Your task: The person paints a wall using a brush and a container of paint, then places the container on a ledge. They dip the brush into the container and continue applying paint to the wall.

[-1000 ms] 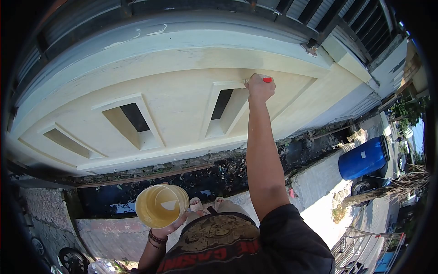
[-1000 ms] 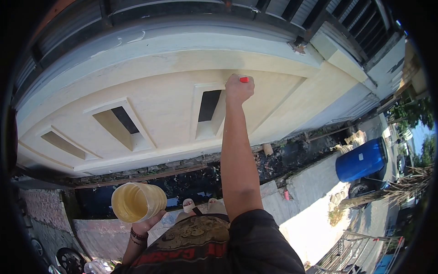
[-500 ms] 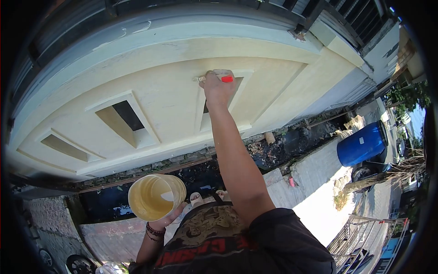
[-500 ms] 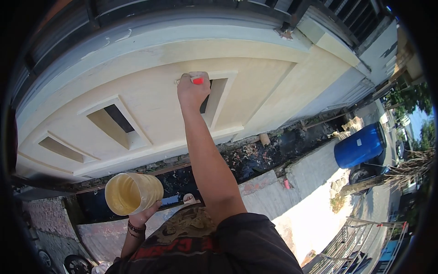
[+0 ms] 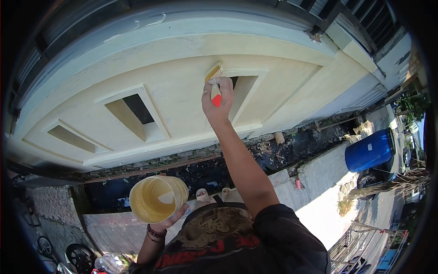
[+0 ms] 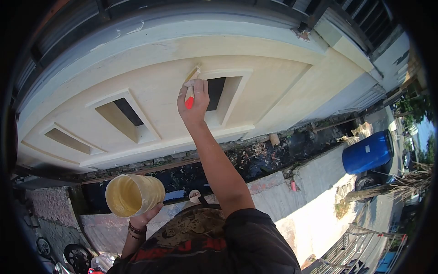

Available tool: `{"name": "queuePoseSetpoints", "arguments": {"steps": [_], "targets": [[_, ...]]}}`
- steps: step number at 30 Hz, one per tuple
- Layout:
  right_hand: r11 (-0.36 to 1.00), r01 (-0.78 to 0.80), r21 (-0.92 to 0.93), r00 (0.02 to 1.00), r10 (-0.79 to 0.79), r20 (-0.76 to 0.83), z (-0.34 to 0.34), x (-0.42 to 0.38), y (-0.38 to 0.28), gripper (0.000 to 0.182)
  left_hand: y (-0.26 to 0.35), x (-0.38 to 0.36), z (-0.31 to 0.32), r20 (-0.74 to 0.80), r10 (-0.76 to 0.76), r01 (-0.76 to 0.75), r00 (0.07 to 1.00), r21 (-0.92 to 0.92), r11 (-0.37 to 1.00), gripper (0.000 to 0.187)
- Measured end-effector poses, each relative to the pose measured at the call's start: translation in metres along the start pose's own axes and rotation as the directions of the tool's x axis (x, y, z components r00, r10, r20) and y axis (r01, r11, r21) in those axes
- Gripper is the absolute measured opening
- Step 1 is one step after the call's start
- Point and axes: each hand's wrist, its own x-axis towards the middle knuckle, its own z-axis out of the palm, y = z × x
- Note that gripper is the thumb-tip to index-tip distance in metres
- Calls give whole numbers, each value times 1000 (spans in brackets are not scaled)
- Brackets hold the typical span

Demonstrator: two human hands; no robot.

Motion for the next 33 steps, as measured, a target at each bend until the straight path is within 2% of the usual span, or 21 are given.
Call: {"name": "queuePoseSetpoints", "arguments": {"steps": [1,2,3,4,5,7,9,11,12,14,15,18,20,21,23,25,27,28,30,32,33], "targets": [[1000,-5,1,1000,5,2,-6,-2,3,19,0,1,-1,19,24,-25,1000,41,999,83],[995,39,-94,997,-45,-61,-16,0,10,19,0,2,-1,14,22,-22,1000,43,999,83],[979,72,-190,989,-96,-117,-26,-1,16,19,-1,1,-1,37,0,4,999,-110,994,86],[982,-9,-191,979,-31,-204,-28,3,25,20,0,2,-1,49,-11,20,999,-183,983,87],[982,-14,-188,979,-25,-203,-21,6,32,20,1,3,-1,61,-22,37,998,-255,966,89],[957,-4,-291,990,-37,-134,-9,6,39,20,5,6,-1,107,36,-14,994,-198,980,93],[962,91,-259,995,-99,-20,9,-6,34,21,9,9,0,131,58,-36,990,-163,986,95],[988,110,-111,992,-102,78,6,-14,18,22,11,8,2,120,54,-38,991,-128,991,94],[989,100,-113,993,-92,76,0,-17,18,22,12,7,2,112,45,-32,993,-119,992,94],[994,58,-88,984,-72,-161,-16,-15,21,24,13,9,4,92,37,-28,995,-101,994,93],[995,48,-85,985,-61,-160,-23,-10,25,24,14,7,5,84,29,-21,996,-90,996,93],[994,2,-108,953,-35,-302,-23,6,43,26,21,4,10,50,5,-2,999,-61,998,93],[972,61,-225,986,-93,-137,-4,4,45,27,25,0,13,17,-18,18,1000,-34,999,93],[974,55,-220,987,-87,-136,-4,-1,41,27,27,-1,16,-6,-30,30,1000,-19,999,93],[980,160,-120,987,-156,40,-10,-12,23,27,29,-2,22,-60,-42,43,997,25,999,93],[988,141,-66,990,-141,-7,-24,-8,28,27,27,-3,29,-128,-31,49,991,139,989,94],[992,31,-121,959,-64,-277,-36,-2,44,27,18,-6,37,-181,-6,48,984,228,972,96],[993,15,-117,961,-47,-273,-32,2,48,27,15,-6,41,-221,35,36,975,309,950,98],[989,-36,-142,956,-7,-292,-24,16,57,27,15,-2,50,-246,-8,76,969,268,961,97],[973,136,-187,979,-161,-125,-2,9,36,25,21,5,62,-296,-71,138,952,211,968,94],[975,181,-129,982,-186,-29,9,-2,31,23,20,8,70,-292,-74,141,953,216,966,94]]}}
